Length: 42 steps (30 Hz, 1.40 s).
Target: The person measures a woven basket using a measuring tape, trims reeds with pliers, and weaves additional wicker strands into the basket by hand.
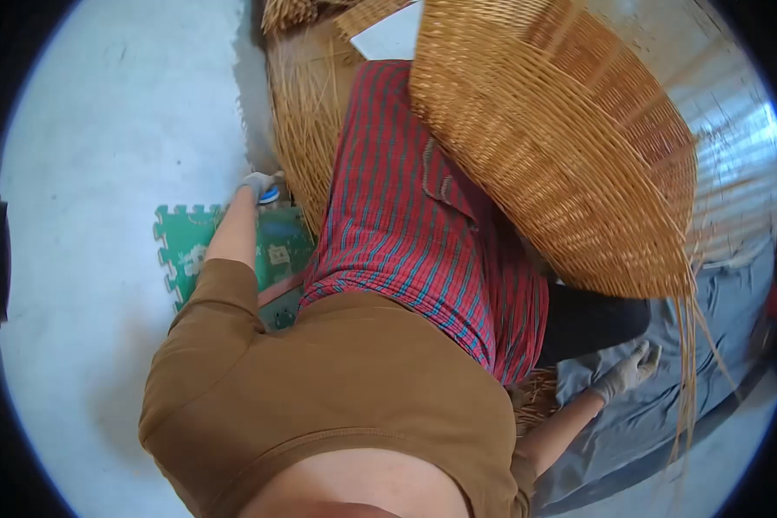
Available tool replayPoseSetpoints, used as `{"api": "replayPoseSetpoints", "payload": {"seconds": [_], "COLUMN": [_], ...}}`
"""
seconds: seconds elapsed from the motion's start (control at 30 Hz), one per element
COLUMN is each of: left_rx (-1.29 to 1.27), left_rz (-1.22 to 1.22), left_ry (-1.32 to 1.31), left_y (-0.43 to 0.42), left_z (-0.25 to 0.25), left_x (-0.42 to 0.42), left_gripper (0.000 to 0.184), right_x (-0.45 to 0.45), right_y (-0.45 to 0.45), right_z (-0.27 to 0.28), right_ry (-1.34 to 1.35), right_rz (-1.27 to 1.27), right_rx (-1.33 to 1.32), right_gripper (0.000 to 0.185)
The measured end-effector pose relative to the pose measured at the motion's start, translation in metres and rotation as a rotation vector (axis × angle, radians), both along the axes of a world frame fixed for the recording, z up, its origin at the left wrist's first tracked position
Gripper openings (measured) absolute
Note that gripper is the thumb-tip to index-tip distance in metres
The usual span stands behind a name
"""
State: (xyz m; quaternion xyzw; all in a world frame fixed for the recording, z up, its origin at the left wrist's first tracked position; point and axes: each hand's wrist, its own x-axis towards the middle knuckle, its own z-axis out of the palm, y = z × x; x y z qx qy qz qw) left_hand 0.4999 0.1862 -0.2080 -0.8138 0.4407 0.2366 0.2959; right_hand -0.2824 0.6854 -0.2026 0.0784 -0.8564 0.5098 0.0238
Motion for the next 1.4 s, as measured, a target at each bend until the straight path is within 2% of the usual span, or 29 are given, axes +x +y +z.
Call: {"api": "replayPoseSetpoints", "payload": {"seconds": [0.03,0.07,0.13,0.2,0.23,0.27,0.33,0.37,0.4,0.47,0.5,0.57,0.7,0.73,0.77,0.8,0.83,0.87,0.9,0.97,1.0,1.03,1.07,1.1,1.17,1.2,1.3,1.33,1.4], "left_rx": [0.151,0.163,-0.348,-0.823,-0.913,-1.154,-1.065,-1.079,-1.093,-0.775,-0.767,-0.432,-0.558,-0.582,-0.583,-0.57,-0.583,-0.702,-0.803,-1.02,-1.128,-1.098,-1.039,-0.896,-0.506,-0.499,-0.233,-0.237,-0.137], "left_rz": [0.0,0.022,0.11,0.15,0.264,-0.035,-0.17,-0.322,-0.521,-0.317,-0.317,-0.284,-0.503,-0.461,-0.401,-0.332,-0.306,-0.299,-0.206,-0.159,-0.284,-0.365,-0.556,-0.636,-0.656,-0.663,-0.413,-0.403,-0.477], "left_ry": [-0.037,-0.024,0.149,0.424,0.657,0.897,1.141,1.146,1.113,0.905,0.928,1.019,1.102,1.182,1.264,1.341,1.351,1.523,1.84,1.555,1.553,1.678,1.768,1.851,1.976,1.977,2.009,2.018,2.034], "left_y": [-0.006,-0.001,0.014,0.019,0.015,0.001,0.005,0.017,0.009,0.011,0.004,-0.024,-0.033,-0.04,-0.047,-0.052,-0.062,-0.058,-0.036,-0.006,0.015,0.032,0.046,0.064,0.094,0.097,0.101,0.103,0.106], "left_z": [-0.026,-0.028,-0.001,0.054,0.076,0.046,0.093,0.114,0.095,0.104,0.09,0.074,0.094,0.097,0.098,0.101,0.088,0.082,0.102,0.119,0.13,0.157,0.158,0.152,0.139,0.129,0.123,0.118,0.104], "left_x": [0.013,0.011,-0.038,-0.116,-0.154,-0.168,-0.255,-0.289,-0.314,-0.365,-0.379,-0.402,-0.401,-0.396,-0.4,-0.402,-0.401,-0.405,-0.408,-0.41,-0.415,-0.417,-0.428,-0.435,-0.441,-0.436,-0.428,-0.422,-0.407], "left_gripper": [0.066,0.066,0.057,0.041,0.033,0.032,0.034,0.038,0.057,0.075,0.075,0.087,0.077,0.077,0.077,0.078,0.078,0.07,0.062,0.052,0.052,0.055,0.062,0.068,0.081,0.081,0.109,0.109,0.114], "right_x": [0.015,0.029,0.025,0.017,0.025,0.018,0.002,0.014,0.024,0.038,0.009,0.006,-0.026,-0.067,-0.089,-0.06,-0.062,-0.063,-0.041,0.031,0.066,0.106,0.127,0.151,0.203,0.224,0.228,0.228,0.227], "right_y": [-0.03,-0.056,-0.07,-0.091,-0.11,-0.118,-0.125,-0.132,-0.147,-0.162,-0.15,-0.161,-0.177,-0.166,-0.156,-0.173,-0.174,-0.169,-0.17,-0.199,-0.216,-0.241,-0.251,-0.253,-0.273,-0.277,-0.284,-0.284,-0.285], "right_z": [0.03,0.056,0.066,0.059,0.077,0.067,0.035,0.046,0.056,0.067,0.049,0.072,0.086,0.057,0.048,0.069,0.069,0.069,0.073,0.107,0.131,0.159,0.151,0.155,0.159,0.153,0.158,0.155,0.144], "right_ry": [0.007,0.069,0.135,0.061,0.001,0.022,0.227,0.143,0.156,-0.226,-0.214,-0.23,-0.305,-0.251,-0.044,-0.063,0.014,0.081,0.098,0.75,0.747,0.734,0.309,0.165,-0.303,-0.24,-0.285,-0.281,-0.759], "right_rz": [0.033,0.135,0.248,0.401,0.397,0.424,0.117,0.158,0.176,0.065,0.107,0.093,0.111,0.155,0.172,0.107,0.136,0.174,0.123,-0.07,0.112,0.303,0.489,0.724,1.14,1.254,1.323,1.327,1.424], "right_rx": [0.011,0.022,0.027,0.211,0.482,0.482,0.432,0.278,0.274,-0.089,-0.1,-0.067,-0.186,-0.275,-0.037,-0.309,-0.258,-0.204,-0.243,0.278,0.048,-0.148,-0.287,-0.109,-0.146,-0.1,0.088,0.1,0.19], "right_gripper": [0.046,0.046,0.046,0.051,0.067,0.067,0.08,0.084,0.084,0.082,0.082,0.081,0.069,0.066,0.061,0.058,0.056,0.053,0.053,0.039,0.035,0.035,0.04,0.038,0.027,0.026,0.024,0.024,0.024]}}
